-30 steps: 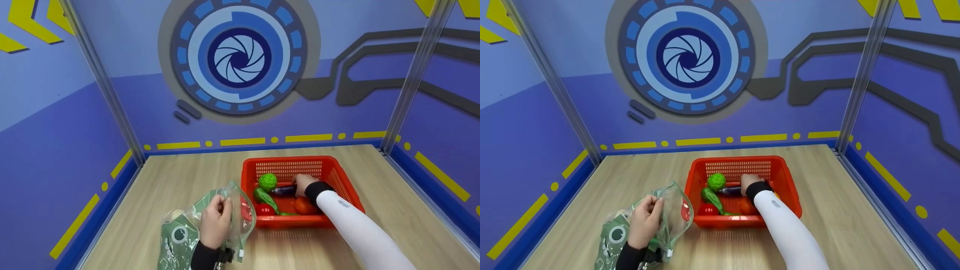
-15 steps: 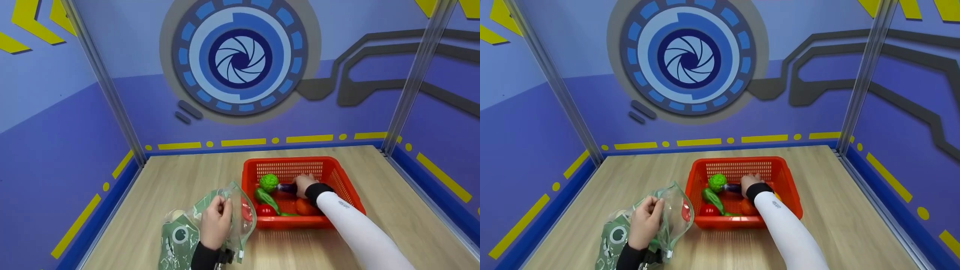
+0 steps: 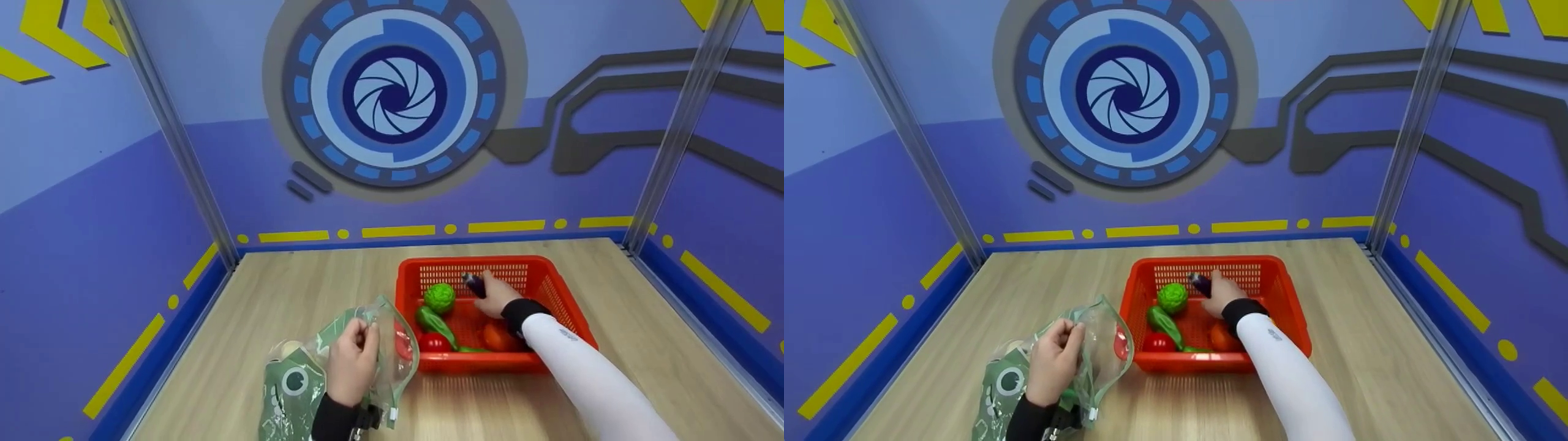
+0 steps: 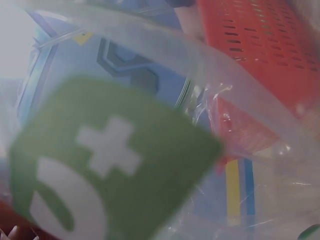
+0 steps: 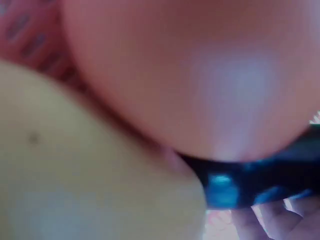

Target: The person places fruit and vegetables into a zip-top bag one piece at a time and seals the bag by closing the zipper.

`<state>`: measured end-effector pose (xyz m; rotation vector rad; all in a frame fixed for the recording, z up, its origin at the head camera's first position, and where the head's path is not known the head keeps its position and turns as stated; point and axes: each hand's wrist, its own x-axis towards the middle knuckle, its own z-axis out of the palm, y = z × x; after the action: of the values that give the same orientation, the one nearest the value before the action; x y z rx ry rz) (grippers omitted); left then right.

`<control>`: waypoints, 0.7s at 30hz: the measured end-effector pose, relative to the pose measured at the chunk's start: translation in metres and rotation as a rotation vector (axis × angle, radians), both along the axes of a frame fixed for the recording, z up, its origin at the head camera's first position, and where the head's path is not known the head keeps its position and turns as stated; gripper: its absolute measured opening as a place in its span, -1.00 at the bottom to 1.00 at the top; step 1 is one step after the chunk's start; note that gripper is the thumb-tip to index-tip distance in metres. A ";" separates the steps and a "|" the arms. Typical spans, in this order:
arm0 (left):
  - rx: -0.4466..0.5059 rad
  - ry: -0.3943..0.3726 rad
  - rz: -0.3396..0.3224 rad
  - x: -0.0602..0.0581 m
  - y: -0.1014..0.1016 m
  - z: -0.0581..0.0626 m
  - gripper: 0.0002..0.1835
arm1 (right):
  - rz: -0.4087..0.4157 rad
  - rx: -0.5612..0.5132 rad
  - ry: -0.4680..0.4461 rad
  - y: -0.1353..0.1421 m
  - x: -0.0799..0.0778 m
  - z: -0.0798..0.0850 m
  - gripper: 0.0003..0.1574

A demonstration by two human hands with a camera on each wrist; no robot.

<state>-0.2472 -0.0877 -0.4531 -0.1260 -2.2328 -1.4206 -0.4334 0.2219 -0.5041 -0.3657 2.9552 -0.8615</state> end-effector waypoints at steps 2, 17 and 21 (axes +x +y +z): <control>-0.003 -0.006 0.005 0.000 0.000 0.001 -0.73 | -0.010 -0.051 0.024 0.000 0.000 0.002 -0.26; 0.003 -0.038 0.011 -0.001 0.002 0.001 -0.77 | 0.015 -0.464 0.052 -0.011 0.023 0.049 -0.63; 0.001 -0.045 0.008 -0.001 0.002 0.002 -0.77 | 0.069 -0.754 -0.019 -0.031 0.041 0.069 -0.66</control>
<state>-0.2483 -0.0853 -0.4515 -0.0849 -2.2661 -1.4337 -0.3920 0.1907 -0.4354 -0.4634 2.4564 -1.9216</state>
